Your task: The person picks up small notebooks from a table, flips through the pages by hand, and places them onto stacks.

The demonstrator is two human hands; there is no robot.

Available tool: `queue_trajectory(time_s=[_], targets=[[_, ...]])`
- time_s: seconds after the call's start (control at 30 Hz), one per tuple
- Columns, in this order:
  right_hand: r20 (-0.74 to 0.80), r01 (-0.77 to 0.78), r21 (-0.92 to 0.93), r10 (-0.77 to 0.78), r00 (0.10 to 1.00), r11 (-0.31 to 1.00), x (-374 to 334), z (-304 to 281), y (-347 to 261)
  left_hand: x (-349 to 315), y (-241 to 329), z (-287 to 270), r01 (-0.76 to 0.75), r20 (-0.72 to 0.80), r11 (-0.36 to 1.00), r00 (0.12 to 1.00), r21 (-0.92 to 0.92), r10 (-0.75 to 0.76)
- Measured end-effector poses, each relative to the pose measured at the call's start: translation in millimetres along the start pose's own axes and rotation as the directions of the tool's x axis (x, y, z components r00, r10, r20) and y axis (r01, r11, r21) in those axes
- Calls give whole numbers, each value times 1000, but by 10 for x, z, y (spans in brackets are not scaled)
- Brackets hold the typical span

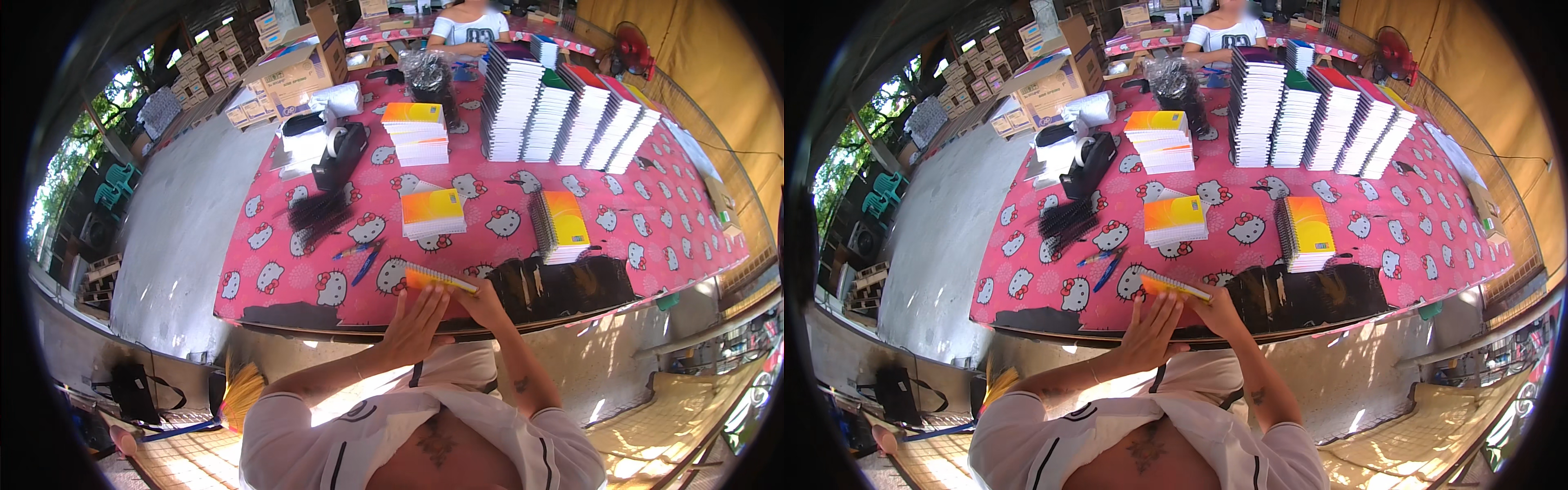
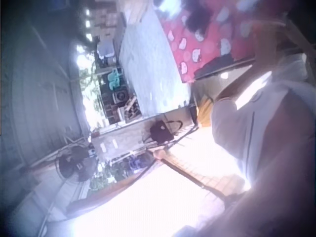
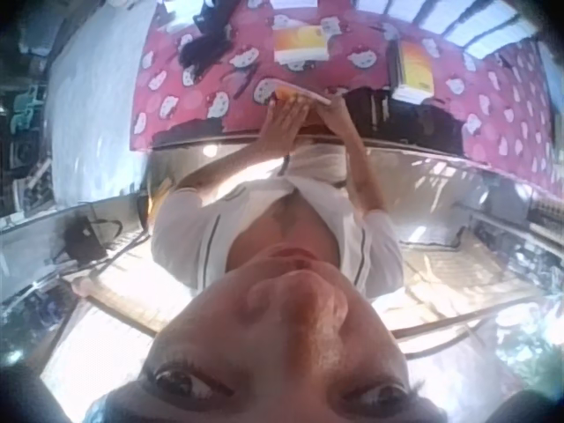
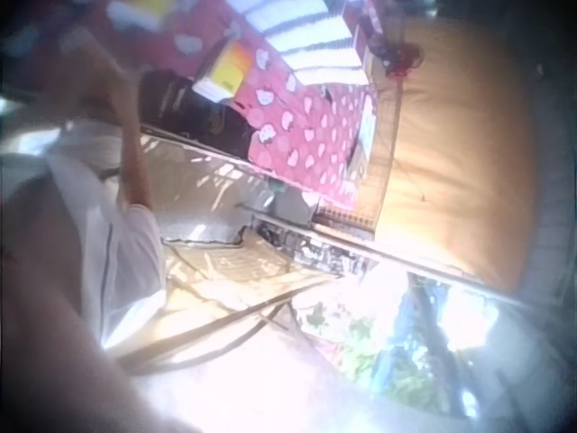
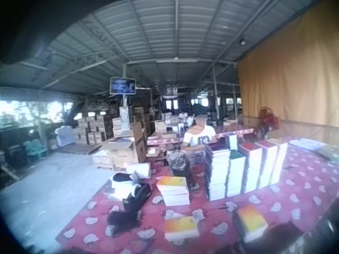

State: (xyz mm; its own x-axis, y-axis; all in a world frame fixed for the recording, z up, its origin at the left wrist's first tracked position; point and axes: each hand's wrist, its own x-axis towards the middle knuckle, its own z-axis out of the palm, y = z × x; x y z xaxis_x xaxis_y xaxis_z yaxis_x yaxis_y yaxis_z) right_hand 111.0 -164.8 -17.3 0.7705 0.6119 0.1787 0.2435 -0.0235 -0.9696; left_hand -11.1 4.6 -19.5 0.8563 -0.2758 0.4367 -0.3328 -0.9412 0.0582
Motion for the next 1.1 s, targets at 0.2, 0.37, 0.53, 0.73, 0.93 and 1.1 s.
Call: queue_trajectory(time_s=[0.2,0.37,0.53,0.73,0.93,1.1], targets=[[45,52,-65,-49,998,997,41,1,-121,448,-80,-220,-18,36,985,999,171,12],[53,68,-16,-67,996,998,13,37,-75,548,-13,-235,35,-29,999,999,41,-34],[6,17,-40,-16,1000,999,8,56,-66,250,135,-115,-46,-5,999,999,10,46],[6,41,-42,-41,999,998,14,48,-100,288,57,-61,-69,0,997,998,-39,69],[26,-13,-177,18,1000,984,13,13,-242,714,-185,-373,-31,-129,991,992,-133,14],[36,140,-161,-136,990,977,-75,-373,-509,722,-192,-314,-54,-172,969,985,-243,12]])
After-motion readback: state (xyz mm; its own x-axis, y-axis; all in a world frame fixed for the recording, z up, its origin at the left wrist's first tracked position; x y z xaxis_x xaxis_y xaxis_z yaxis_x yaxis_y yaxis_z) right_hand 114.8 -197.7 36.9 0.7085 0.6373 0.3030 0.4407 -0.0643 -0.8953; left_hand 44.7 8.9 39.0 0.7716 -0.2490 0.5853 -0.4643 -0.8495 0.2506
